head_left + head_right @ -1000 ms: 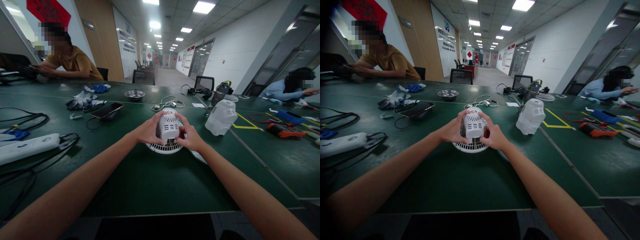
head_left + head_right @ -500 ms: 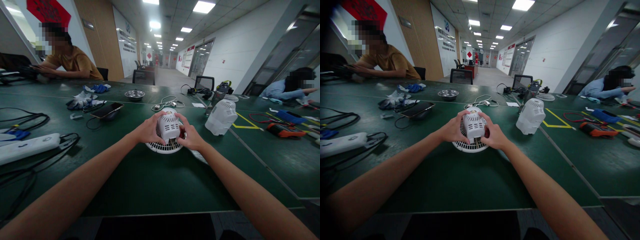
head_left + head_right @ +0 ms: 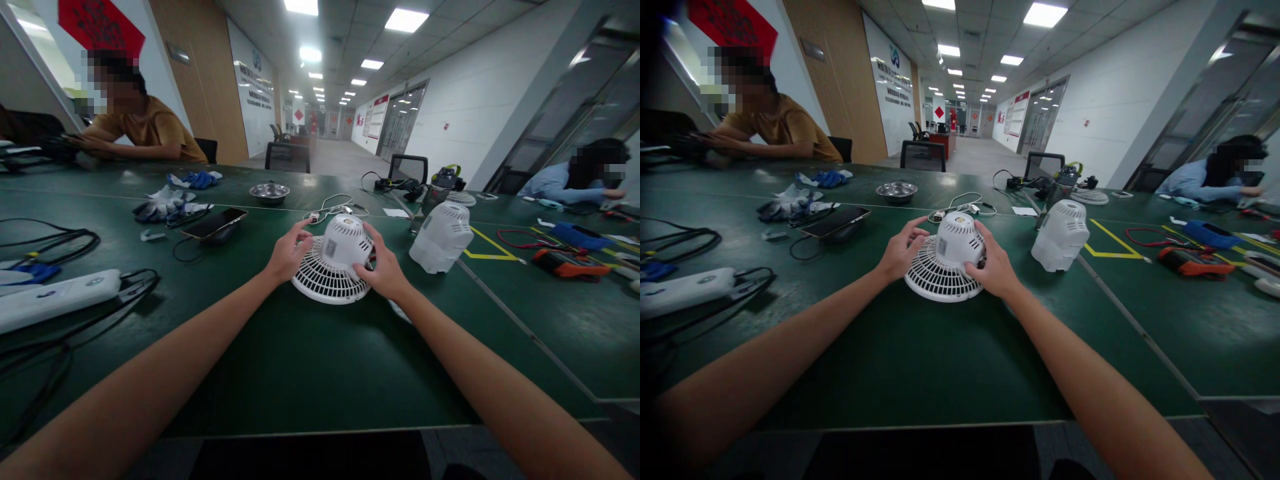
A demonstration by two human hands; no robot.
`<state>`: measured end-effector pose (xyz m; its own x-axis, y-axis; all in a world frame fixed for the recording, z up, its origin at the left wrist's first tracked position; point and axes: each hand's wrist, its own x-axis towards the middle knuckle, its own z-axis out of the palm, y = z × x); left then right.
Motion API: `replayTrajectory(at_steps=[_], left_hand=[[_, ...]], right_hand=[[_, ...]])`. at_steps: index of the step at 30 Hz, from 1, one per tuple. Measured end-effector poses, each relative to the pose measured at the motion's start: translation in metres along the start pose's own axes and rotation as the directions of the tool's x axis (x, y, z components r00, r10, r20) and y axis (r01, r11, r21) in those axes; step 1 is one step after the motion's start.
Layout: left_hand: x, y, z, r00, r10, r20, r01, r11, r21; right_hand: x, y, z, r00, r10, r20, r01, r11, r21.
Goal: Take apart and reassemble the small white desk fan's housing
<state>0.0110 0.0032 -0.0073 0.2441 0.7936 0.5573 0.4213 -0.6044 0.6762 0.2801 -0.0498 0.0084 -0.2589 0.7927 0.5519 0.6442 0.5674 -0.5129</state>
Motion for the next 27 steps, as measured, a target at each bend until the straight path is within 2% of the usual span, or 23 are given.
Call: replayTrajectory(at_steps=[2,4,6,8,10,13,16,18,20,23,25,27], left_hand=[[0.002,-0.013,-0.001,0.986,-0.161,-0.034,0.16,0.987,-0.014],[0.005,-0.027,-0.002,0.951,-0.304,-0.06,0.301,0.952,-0.05],[0.006,-0.037,-0.003,0.93,-0.366,-0.035,0.362,0.928,-0.091],[0.007,-0.041,-0.003,0.932,-0.364,-0.007,0.358,0.92,-0.159],[0.007,-0.04,-0.003,0.94,-0.342,0.008,0.326,0.89,-0.317],[0.01,-0.036,-0.003,0.951,-0.307,-0.026,0.233,0.772,-0.591],[0.013,-0.035,0.0,0.946,-0.302,-0.122,0.156,0.749,-0.643],[0.014,-0.034,0.004,0.944,-0.307,-0.125,0.167,0.768,-0.619],[0.012,-0.033,0.009,0.949,-0.313,-0.029,0.224,0.74,-0.634],[0.007,-0.029,0.015,0.929,-0.346,0.131,0.33,0.613,-0.718],[0.005,-0.026,0.018,0.906,-0.388,0.169,0.374,0.544,-0.751],[0.004,-0.023,0.019,0.886,-0.43,0.171,0.402,0.53,-0.747]], right_hand=[[0.0,0.004,-0.001,0.999,0.038,0.012,-0.038,0.999,0.016],[0.0,0.006,-0.002,0.998,0.048,0.049,-0.05,0.998,0.044],[-0.001,0.006,-0.003,0.996,0.054,0.07,-0.059,0.996,0.065],[-0.002,0.005,-0.005,0.995,0.075,0.063,-0.08,0.994,0.077],[-0.003,0.003,-0.006,0.993,0.111,0.032,-0.114,0.987,0.11],[-0.002,-0.001,-0.002,0.98,0.198,-0.036,-0.177,0.934,0.312],[0.0,-0.005,0.006,0.929,0.367,-0.038,-0.273,0.753,0.599],[0.001,-0.009,0.013,0.896,0.441,0.055,-0.343,0.608,0.716],[0.0,-0.013,0.019,0.88,0.436,0.19,-0.404,0.474,0.782],[-0.002,-0.019,0.024,0.854,0.378,0.357,-0.474,0.286,0.833],[-0.003,-0.022,0.024,0.835,0.369,0.408,-0.5,0.198,0.843],[-0.003,-0.025,0.023,0.819,0.374,0.434,-0.515,0.148,0.844]])
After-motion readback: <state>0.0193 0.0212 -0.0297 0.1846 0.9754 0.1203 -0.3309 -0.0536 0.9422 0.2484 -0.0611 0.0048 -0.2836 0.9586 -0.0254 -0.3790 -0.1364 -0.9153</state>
